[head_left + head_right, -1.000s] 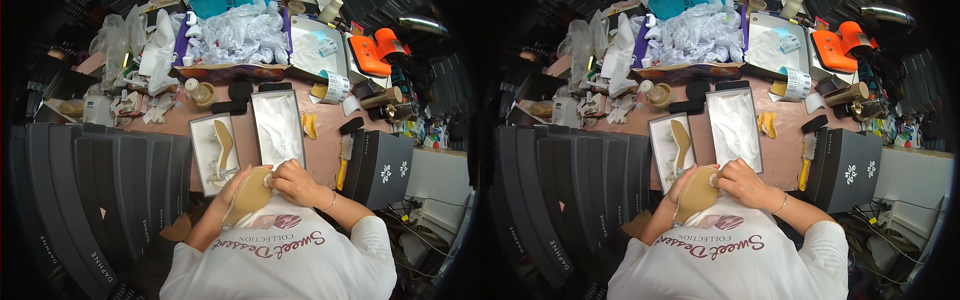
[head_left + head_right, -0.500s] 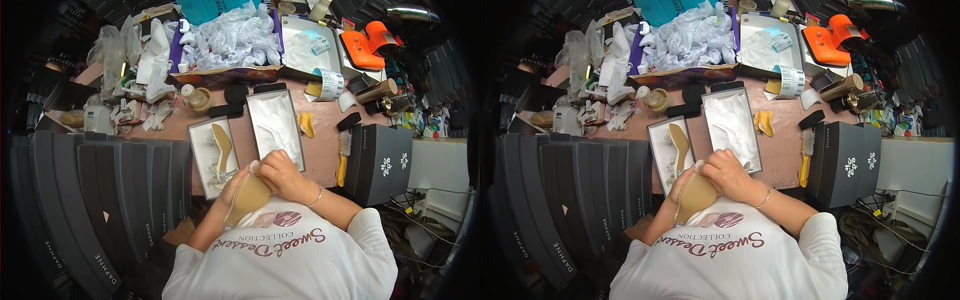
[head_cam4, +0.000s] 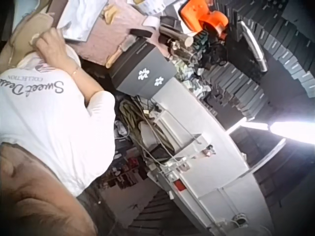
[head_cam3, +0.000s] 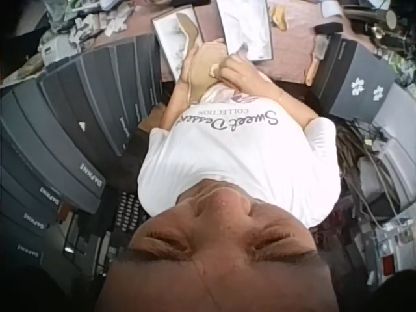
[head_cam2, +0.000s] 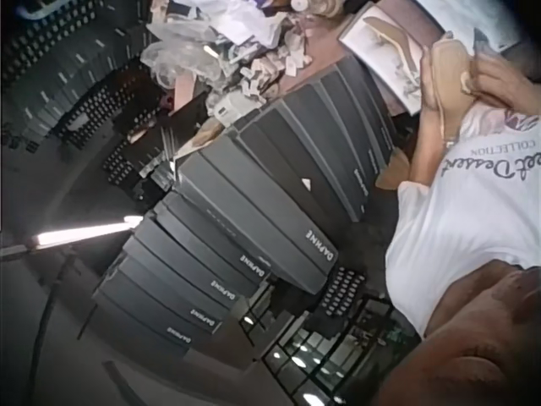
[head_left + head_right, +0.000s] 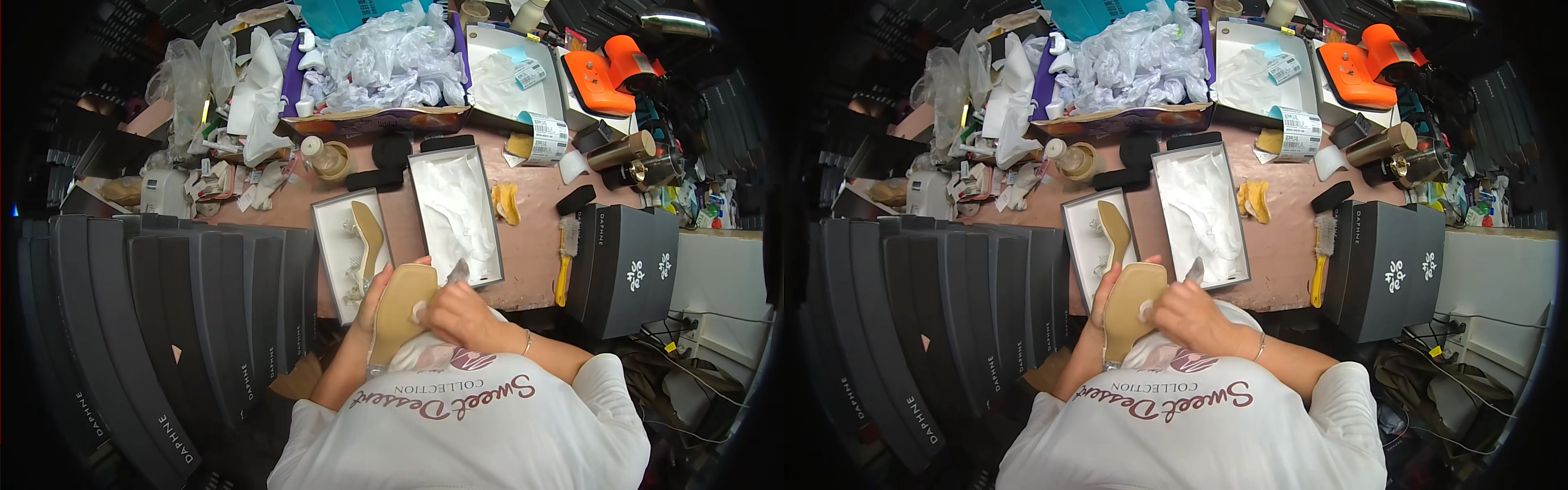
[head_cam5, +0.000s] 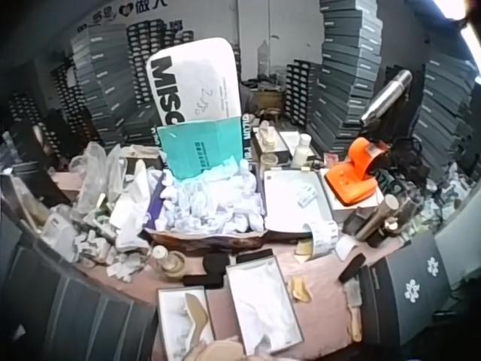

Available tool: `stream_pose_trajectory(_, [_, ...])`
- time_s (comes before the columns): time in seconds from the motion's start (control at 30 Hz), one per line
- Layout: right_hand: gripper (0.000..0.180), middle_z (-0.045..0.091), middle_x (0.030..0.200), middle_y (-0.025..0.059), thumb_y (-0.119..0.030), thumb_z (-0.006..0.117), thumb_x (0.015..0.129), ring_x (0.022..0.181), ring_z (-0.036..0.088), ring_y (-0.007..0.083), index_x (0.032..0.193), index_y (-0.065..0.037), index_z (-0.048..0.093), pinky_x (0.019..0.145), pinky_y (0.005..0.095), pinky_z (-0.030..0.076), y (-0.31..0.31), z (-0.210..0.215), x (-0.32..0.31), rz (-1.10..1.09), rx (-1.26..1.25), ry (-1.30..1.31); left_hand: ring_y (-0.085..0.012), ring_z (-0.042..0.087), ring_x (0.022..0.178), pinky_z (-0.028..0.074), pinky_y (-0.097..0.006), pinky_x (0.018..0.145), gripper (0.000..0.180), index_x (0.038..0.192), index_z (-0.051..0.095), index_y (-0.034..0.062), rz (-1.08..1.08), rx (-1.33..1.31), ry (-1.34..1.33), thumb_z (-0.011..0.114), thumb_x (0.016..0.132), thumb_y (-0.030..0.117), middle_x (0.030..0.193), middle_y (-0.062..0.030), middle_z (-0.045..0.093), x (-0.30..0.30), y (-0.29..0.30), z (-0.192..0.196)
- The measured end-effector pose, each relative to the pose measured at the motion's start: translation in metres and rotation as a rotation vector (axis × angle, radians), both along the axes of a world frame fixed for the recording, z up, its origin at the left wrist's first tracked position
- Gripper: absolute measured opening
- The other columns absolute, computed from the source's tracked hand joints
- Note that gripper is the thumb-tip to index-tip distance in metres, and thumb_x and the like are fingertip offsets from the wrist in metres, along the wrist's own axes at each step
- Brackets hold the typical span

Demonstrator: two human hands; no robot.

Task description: Cleaning and preparing high-heeled shoes for final packaging in a manufacturing facility.

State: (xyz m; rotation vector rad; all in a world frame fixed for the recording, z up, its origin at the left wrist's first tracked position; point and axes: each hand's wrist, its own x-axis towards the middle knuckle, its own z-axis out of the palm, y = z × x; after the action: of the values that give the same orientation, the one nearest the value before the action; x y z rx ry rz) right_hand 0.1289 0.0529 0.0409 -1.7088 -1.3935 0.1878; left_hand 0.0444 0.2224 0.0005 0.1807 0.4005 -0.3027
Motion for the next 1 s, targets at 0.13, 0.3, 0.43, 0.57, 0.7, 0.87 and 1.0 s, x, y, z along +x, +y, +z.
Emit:
stream_pose_trajectory(0.13, [0.021, 0.05, 0.08, 0.005, -0.005, 0.067, 0.073, 0.076, 0.048, 0.0231, 0.092, -0.009, 0.059, 0.067, 0.0355, 0.036, 0.009, -0.007, 0.025, -0.2, -0.053, -0.017, -0.0237, 0.057, 0.111, 0.046, -0.037, 0.095, 0.065, 0.141, 0.031, -0.0013, 0.015, 0.052, -0.015, 0.031, 0.097, 0.046, 0.126, -0.0141, 0.054, 0.0, -0.001, -0.002])
stream_pose_trajectory(0.3, [0.022, 0.049, 0.078, 0.005, -0.005, 0.067, 0.073, 0.075, 0.047, 0.0239, 0.094, -0.009, 0.06, 0.067, 0.0357, 0.034, 0.003, 0.001, 0.007, -0.058, -0.012, 0.037, -0.0246, 0.057, 0.11, 0.048, -0.038, 0.092, 0.064, 0.141, 0.031, -0.0009, 0.042, 0.016, -0.093, 0.032, 0.096, 0.045, 0.127, -0.0137, 0.053, 0.0, 0.002, 0.0])
stream_pose_trajectory(0.43, [0.021, 0.048, 0.078, 0.0041, -0.006, 0.067, 0.072, 0.076, 0.048, 0.0229, 0.091, -0.01, 0.059, 0.067, 0.0351, 0.034, 0.011, -0.011, 0.021, -0.171, -0.021, -0.033, -0.0244, 0.058, 0.109, 0.047, -0.037, 0.093, 0.065, 0.141, 0.032, -0.0004, 0.085, -0.016, -0.013, 0.034, 0.096, 0.046, 0.124, -0.0129, 0.056, -0.002, -0.001, -0.004])
stream_pose_trajectory(0.57, [0.017, 0.049, 0.079, 0.0032, -0.009, 0.065, 0.074, 0.077, 0.048, 0.0224, 0.09, -0.011, 0.059, 0.068, 0.0349, 0.035, 0.019, 0.002, 0.004, -0.061, -0.006, -0.041, -0.0225, 0.057, 0.111, 0.047, -0.035, 0.093, 0.063, 0.14, 0.034, 0.0001, 0.077, 0.002, -0.064, 0.031, 0.097, 0.046, 0.126, -0.0117, 0.055, -0.001, 0.005, -0.006])
stream_pose_trajectory(0.7, [0.016, 0.05, 0.079, 0.0022, -0.014, 0.064, 0.073, 0.079, 0.05, 0.0215, 0.088, -0.012, 0.059, 0.069, 0.0357, 0.036, 0.027, -0.002, 0.021, -0.123, -0.062, -0.111, -0.0222, 0.054, 0.114, 0.044, -0.037, 0.096, 0.065, 0.141, 0.032, 0.0006, 0.103, -0.019, 0.049, 0.029, 0.097, 0.048, 0.125, -0.0134, 0.056, 0.002, 0.002, 0.007])
stream_pose_trajectory(0.87, [0.01, 0.049, 0.077, 0.0017, -0.014, 0.059, 0.071, 0.078, 0.051, 0.0204, 0.081, -0.012, 0.057, 0.072, 0.0362, 0.037, 0.044, 0.004, -0.004, 0.098, 0.037, -0.187, -0.0278, 0.051, 0.12, 0.038, -0.042, 0.103, 0.067, 0.142, 0.033, 0.0037, 0.059, 0.027, -0.007, 0.028, 0.096, 0.052, 0.133, -0.0143, 0.05, 0.005, 0.007, 0.004])
stream_pose_trajectory(1.0, [0.007, 0.047, 0.076, 0.0015, -0.014, 0.055, 0.072, 0.078, 0.05, 0.0193, 0.078, -0.012, 0.056, 0.074, 0.0351, 0.038, 0.058, -0.012, 0.032, -0.218, -0.066, -0.134, -0.0283, 0.048, 0.123, 0.036, -0.043, 0.106, 0.068, 0.141, 0.035, 0.0065, 0.077, 0.075, 0.023, 0.027, 0.095, 0.055, 0.134, -0.0156, 0.047, -0.006, 0.004, -0.008])
